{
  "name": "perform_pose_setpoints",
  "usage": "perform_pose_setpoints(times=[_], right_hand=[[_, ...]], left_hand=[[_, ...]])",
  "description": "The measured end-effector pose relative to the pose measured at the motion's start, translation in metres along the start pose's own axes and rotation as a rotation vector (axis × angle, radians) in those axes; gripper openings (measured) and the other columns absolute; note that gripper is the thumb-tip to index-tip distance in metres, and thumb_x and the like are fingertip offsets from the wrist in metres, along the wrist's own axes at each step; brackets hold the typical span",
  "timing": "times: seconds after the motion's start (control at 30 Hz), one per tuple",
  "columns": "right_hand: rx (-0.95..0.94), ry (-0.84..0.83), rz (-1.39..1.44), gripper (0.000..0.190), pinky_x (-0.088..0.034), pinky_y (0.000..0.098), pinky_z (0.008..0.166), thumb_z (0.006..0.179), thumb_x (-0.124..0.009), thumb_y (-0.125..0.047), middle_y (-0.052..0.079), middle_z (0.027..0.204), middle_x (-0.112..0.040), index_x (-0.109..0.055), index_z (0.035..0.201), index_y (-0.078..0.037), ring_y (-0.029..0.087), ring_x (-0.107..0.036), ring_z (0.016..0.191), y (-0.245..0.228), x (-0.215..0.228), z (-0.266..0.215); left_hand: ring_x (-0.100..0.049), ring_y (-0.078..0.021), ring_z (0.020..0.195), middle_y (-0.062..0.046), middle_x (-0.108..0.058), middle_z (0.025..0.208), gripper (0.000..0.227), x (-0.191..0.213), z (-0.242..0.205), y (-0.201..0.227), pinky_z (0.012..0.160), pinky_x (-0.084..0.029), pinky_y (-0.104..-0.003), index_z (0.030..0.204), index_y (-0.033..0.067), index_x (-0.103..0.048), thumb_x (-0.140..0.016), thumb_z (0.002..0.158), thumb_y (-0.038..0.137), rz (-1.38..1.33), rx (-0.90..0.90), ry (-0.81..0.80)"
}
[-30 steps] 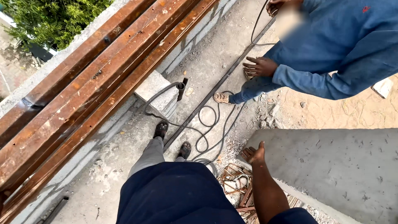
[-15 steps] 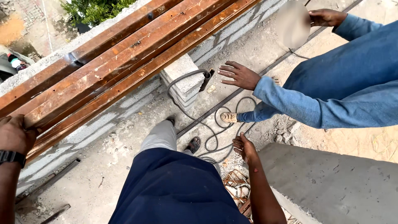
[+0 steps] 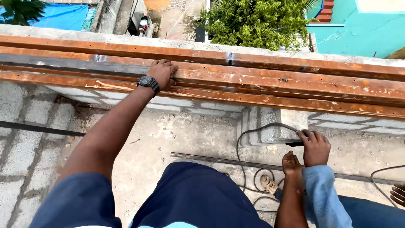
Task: The person welds a flat steel bar to a row of rusted steel angle sections laid along a concrete slab edge, using an arc welding electrode holder. They hold the bar in place with one hand while striking arcs and welding joints at successive points along the bars, with another worker steadying the bars.
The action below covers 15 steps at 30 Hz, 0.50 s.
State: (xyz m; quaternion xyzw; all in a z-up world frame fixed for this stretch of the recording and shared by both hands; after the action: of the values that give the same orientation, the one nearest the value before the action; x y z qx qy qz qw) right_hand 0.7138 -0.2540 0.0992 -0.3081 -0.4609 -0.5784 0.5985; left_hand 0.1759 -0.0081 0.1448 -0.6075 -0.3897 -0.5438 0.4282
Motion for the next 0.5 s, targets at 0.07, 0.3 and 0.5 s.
perform_pose_setpoints(times=[0.07,0.3,0.5], right_hand=[[0.041,0.017,0.005,0.028,-0.059,0.0397,0.089,0.091,-0.063,-0.010,-0.001,0.120,-0.071,-0.074,0.114,-0.021,0.022,-0.068,0.112,-0.012,0.043,-0.005],[0.363,-0.264,-0.257,0.054,-0.060,0.0391,0.088,0.069,-0.066,-0.034,0.006,0.109,-0.067,-0.069,0.117,-0.010,0.022,-0.068,0.101,-0.048,0.080,-0.078],[1.343,-0.916,-2.131,0.082,-0.067,0.0356,0.093,0.097,-0.077,-0.049,0.047,0.137,-0.036,-0.036,0.146,0.003,0.030,-0.065,0.105,0.018,-0.154,-0.190]], left_hand=[[-0.044,-0.0267,0.136,-0.009,-0.059,0.141,0.069,0.003,0.001,-0.001,0.111,-0.032,-0.047,0.138,0.0168,-0.058,-0.084,0.079,0.042,-0.039,-0.024,-0.009],[-0.045,-0.0265,0.138,-0.009,-0.057,0.145,0.068,-0.012,0.008,-0.015,0.114,-0.031,-0.049,0.139,0.0176,-0.059,-0.084,0.080,0.041,-0.293,-0.061,-0.086],[-0.047,-0.0266,0.135,-0.009,-0.060,0.141,0.063,-0.023,0.016,-0.014,0.113,-0.032,-0.050,0.135,0.0158,-0.062,-0.084,0.081,0.039,-0.394,-0.136,-0.061]])
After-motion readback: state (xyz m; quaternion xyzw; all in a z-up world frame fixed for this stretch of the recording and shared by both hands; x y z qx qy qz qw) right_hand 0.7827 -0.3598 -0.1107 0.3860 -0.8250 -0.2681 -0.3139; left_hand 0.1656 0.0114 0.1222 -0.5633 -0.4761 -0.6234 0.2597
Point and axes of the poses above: each hand's wrist, its own z-axis towards the middle knuckle, its own x-axis out of the back of the hand, y = z × x, the point moved 9 cm from there along z, towards the middle knuckle
